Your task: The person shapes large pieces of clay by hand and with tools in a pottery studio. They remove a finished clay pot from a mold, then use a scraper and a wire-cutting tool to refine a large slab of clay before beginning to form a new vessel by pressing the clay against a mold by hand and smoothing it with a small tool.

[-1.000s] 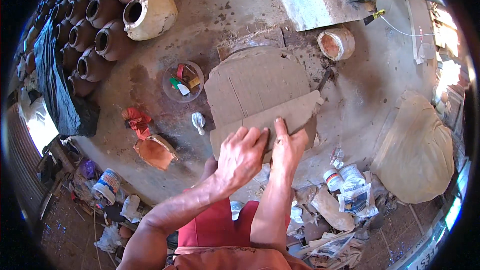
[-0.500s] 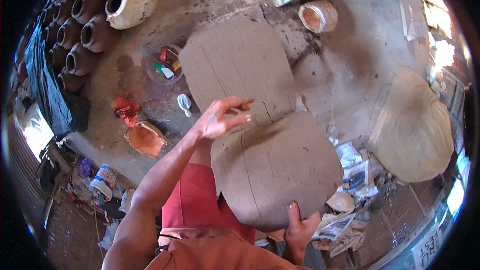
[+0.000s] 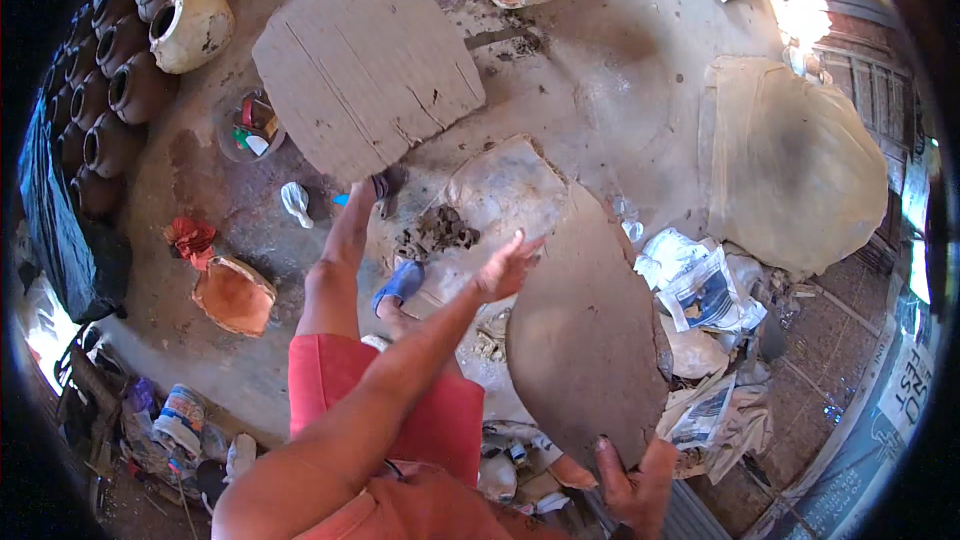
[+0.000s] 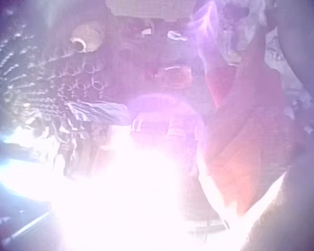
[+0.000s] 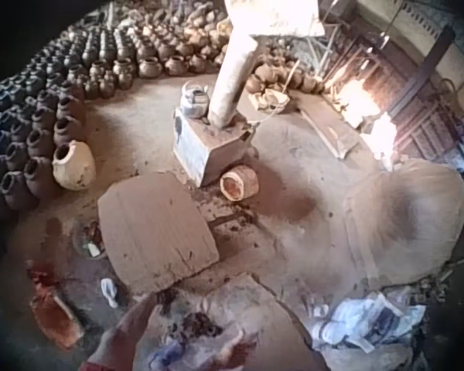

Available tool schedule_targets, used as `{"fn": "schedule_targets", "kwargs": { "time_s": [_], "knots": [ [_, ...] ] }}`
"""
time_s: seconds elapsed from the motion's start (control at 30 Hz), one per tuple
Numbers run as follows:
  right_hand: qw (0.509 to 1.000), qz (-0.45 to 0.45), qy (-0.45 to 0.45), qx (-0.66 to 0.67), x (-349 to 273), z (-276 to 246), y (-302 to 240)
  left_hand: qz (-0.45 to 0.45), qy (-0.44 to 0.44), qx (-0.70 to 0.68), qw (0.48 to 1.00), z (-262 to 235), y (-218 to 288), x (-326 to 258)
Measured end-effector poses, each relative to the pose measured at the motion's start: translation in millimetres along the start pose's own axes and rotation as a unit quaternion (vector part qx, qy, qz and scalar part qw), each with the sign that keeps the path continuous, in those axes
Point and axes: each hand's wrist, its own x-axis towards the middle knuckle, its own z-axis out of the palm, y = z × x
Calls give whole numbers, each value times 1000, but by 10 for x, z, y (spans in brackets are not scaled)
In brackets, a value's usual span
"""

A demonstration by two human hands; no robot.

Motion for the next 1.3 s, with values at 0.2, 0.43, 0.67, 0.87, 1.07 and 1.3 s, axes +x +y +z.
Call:
{"fn": "schedule_targets", "kwargs": {
  "time_s": [0.2, 0.43, 0.67, 0.87, 1.07, 1.3],
  "knots": [
    [984, -33, -93, -151, -213, 0, 956, -57, -78, -64, 993, -705, -919, -136],
    [955, -274, -2, -115, -319, 507, 809, 65, -166, -149, 973, -1205, -1135, -1294],
    [958, -272, 86, 42, -548, 1348, 612, 251, -57, -71, 964, -1750, -961, -2758],
    [904, -424, -36, 32, -1145, 1468, 93, 378, -19, -84, 922, -1600, -1349, -3717],
    [880, -462, -106, -27, -1801, 2248, -796, 451, 51, -147, 879, -2108, -1740, -4961],
    [852, -489, -175, -72, -2047, 3171, -1764, 543, 167, -203, 797, -2459, -2337, -5996]
  ]
}}
